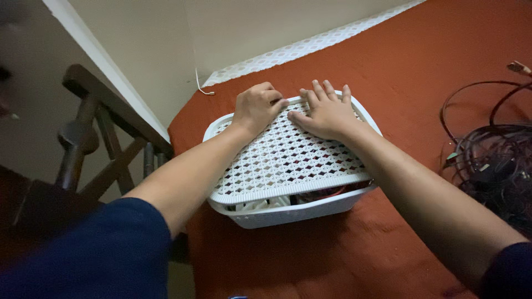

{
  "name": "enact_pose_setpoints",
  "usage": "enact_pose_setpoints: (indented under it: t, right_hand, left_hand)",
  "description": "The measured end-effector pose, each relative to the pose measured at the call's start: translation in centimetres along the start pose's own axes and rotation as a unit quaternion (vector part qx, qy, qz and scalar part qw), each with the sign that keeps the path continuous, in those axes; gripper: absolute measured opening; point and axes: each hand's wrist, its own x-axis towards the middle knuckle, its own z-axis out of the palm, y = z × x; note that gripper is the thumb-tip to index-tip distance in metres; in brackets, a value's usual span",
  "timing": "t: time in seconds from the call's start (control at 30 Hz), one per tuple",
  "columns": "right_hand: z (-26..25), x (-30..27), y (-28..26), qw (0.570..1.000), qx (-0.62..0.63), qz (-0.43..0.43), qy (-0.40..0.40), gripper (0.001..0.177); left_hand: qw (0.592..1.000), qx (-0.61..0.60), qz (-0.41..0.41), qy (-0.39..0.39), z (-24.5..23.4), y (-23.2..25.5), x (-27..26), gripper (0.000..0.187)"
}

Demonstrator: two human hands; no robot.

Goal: The person organizes electrical cables and a power strip into a white plastic basket on a table. They coil a white cable, place the power strip and other cables into the basket, and close the lid. Then they pick up a tangled black cable and wipe it with a blue cloth.

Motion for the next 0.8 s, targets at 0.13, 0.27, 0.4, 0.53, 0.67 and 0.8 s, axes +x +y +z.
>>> enact_pose_setpoints:
  t: [0.13, 0.27, 0.4, 0.53, 0.67, 0.8]
  right_hand:
    - [-0.4, -0.3, -0.3, 1.000, -0.001, 0.008, 0.004, 0.090]
    - [-0.9, -0.8, -0.8, 1.000, 0.014, 0.016, 0.000, 0.094]
    - [-1.7, -1.8, -0.6, 0.998, 0.062, -0.007, 0.029, 0.086]
    - [-1.7, -2.6, 0.8, 0.981, 0.179, -0.052, 0.050, 0.054]
    - [-0.5, -2.5, 0.7, 0.981, 0.103, -0.124, 0.110, 0.043]
    - [0.3, -2.2, 0.4, 0.980, 0.081, -0.132, 0.125, 0.041]
  left_hand:
    - [0.996, 0.076, 0.009, -0.036, 0.3, 1.2, -0.4, 0.019]
    - [0.985, 0.140, -0.019, -0.098, 1.1, 2.8, -0.9, 0.020]
    - [0.981, 0.122, -0.081, -0.128, 1.1, 3.2, -1.9, 0.028]
    - [0.989, 0.095, -0.083, -0.078, 1.6, 3.5, -2.5, 0.027]
    - [0.983, 0.122, -0.100, -0.098, 0.6, 4.4, -1.9, 0.025]
    - [0.947, 0.134, -0.177, -0.233, -0.6, 5.6, -0.4, 0.022]
